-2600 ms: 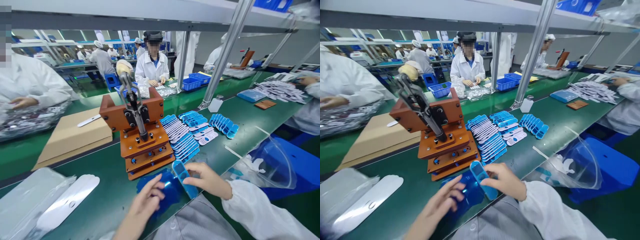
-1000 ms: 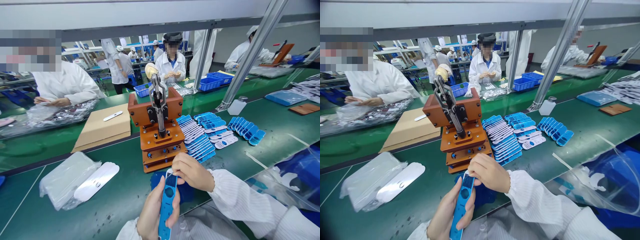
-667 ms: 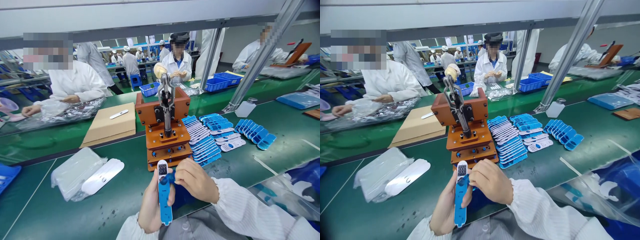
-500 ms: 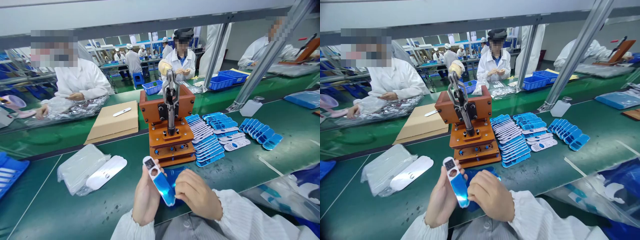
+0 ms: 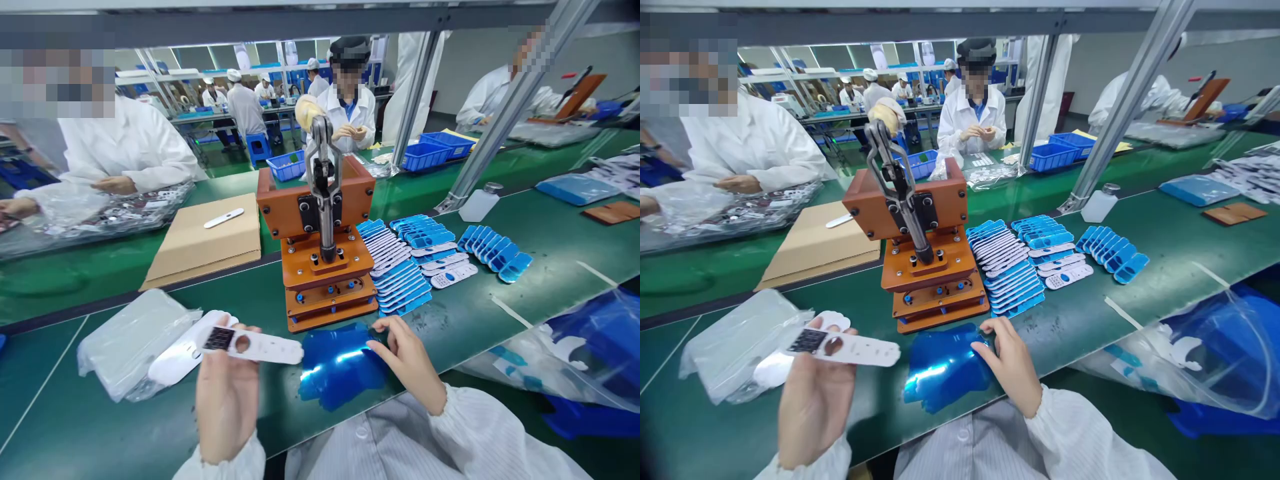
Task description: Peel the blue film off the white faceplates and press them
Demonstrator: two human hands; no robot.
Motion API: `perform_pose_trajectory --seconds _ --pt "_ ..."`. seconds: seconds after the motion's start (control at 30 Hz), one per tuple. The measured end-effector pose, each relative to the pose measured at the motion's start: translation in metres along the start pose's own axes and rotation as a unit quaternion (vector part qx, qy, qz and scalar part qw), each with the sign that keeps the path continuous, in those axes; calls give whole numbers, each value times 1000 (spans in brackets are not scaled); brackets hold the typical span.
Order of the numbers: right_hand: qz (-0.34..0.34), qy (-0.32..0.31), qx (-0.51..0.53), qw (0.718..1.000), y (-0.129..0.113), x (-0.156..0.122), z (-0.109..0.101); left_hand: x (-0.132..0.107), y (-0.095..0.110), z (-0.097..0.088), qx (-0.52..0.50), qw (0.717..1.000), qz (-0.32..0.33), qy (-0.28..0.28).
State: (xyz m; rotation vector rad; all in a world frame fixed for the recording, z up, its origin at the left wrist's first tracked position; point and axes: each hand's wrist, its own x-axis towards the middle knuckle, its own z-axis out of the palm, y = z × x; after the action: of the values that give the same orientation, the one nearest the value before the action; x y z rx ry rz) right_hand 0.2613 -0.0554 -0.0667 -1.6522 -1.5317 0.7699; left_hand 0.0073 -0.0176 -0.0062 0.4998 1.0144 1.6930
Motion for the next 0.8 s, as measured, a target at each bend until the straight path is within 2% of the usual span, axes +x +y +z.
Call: perform_pose_trajectory --seconds 0.07,0.17,0.2,0.3,0.37,0.43,0.53,0.57,0.6,0.67,0.7,0.73,0.8 --pt "-59 -29 16 998 -9 0 -5 -11 -9 11 44 996 -39 -69" --pt "-118 -122 76 983 -30 0 -14 -23 -20 27 97 980 -66 -161" --pt "-117 -129 89 981 -36 1 -17 -25 -22 32 110 975 -67 -184" --pt "-92 -94 126 983 -45 6 -24 -27 -24 41 153 960 -53 -231" --pt "-86 -86 144 982 -41 13 -31 -21 -16 48 196 949 7 -249" --pt "-79 -88 140 983 -33 21 -39 -8 2 63 225 935 137 -238" --pt "-70 -79 92 990 -19 39 -50 20 48 110 195 893 355 -197" --pt "-75 -79 71 992 -16 46 -52 29 63 131 181 886 368 -217" --pt "-84 -78 49 992 -14 54 -53 38 78 152 182 888 338 -251" --pt "-112 -77 13 991 -12 69 -51 48 99 193 203 903 188 -329" --pt "-131 -74 1 989 -13 77 -48 49 105 209 213 897 157 -355" --pt "-149 -70 -9 986 -14 84 -45 46 107 222 223 884 167 -376" --pt "-179 -65 -21 981 -16 95 -39 32 107 233 259 833 274 -405"
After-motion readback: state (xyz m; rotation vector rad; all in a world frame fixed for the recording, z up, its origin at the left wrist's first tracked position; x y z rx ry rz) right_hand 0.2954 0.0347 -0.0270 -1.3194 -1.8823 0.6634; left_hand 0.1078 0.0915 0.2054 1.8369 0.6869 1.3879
